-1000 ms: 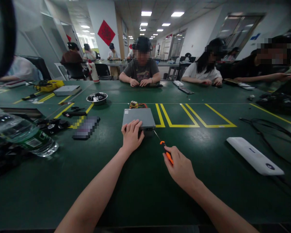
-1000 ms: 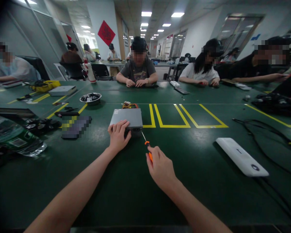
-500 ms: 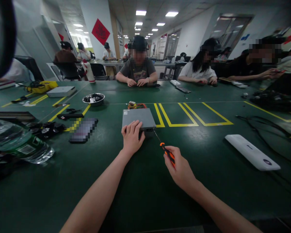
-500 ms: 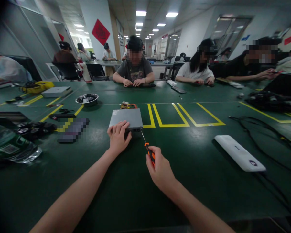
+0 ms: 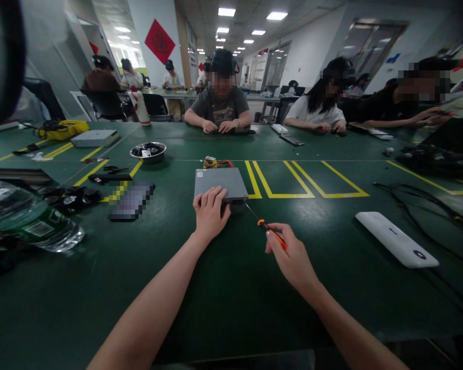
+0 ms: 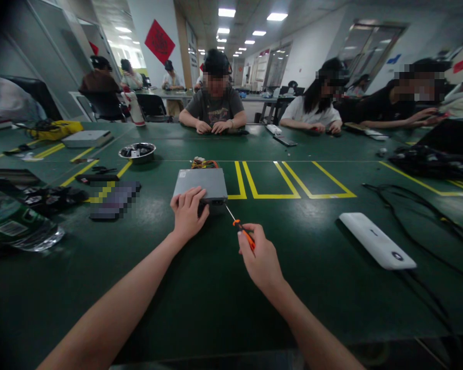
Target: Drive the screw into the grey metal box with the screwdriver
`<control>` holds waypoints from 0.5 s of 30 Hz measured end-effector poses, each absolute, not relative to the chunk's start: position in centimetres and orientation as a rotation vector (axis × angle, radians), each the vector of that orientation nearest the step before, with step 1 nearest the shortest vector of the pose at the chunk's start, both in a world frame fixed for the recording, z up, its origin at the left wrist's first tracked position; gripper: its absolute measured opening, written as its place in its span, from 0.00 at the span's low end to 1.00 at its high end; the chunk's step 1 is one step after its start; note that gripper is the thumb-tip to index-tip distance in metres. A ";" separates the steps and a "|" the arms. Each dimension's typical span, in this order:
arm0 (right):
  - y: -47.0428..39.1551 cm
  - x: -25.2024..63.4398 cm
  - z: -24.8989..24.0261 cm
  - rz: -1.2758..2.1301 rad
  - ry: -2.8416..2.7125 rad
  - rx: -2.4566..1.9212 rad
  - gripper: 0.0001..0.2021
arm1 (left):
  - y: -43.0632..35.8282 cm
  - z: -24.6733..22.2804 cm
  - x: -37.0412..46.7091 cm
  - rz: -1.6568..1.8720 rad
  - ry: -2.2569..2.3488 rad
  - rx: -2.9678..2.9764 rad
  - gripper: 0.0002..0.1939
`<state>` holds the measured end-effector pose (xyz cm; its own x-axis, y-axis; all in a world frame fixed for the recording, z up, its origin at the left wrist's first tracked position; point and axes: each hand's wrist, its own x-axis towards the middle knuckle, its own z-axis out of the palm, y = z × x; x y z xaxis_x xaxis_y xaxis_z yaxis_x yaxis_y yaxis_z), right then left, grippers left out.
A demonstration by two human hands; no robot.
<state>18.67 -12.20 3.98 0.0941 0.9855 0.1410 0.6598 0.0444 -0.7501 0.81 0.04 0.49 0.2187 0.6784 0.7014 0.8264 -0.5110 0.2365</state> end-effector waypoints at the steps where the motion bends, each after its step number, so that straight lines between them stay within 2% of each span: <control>1: -12.2 18.8 4.0 0.562 -1.679 -1.706 0.15 | 0.0 0.5 0.8 -1.169 -1.442 -2.297 0.20; 7: -12.0 19.0 4.5 -0.244 -2.203 -1.569 0.15 | 0.1 0.4 0.9 -1.171 -1.439 -2.288 0.20; 15: -11.0 18.7 5.1 -0.504 -2.317 -1.325 0.13 | 0.2 0.2 1.0 -1.143 -1.432 -2.264 0.19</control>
<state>18.74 -11.02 5.09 -0.4559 0.7187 0.5250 0.8719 0.4791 0.1012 0.98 0.20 0.24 0.2190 0.6653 0.7137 0.8433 -0.4970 0.2046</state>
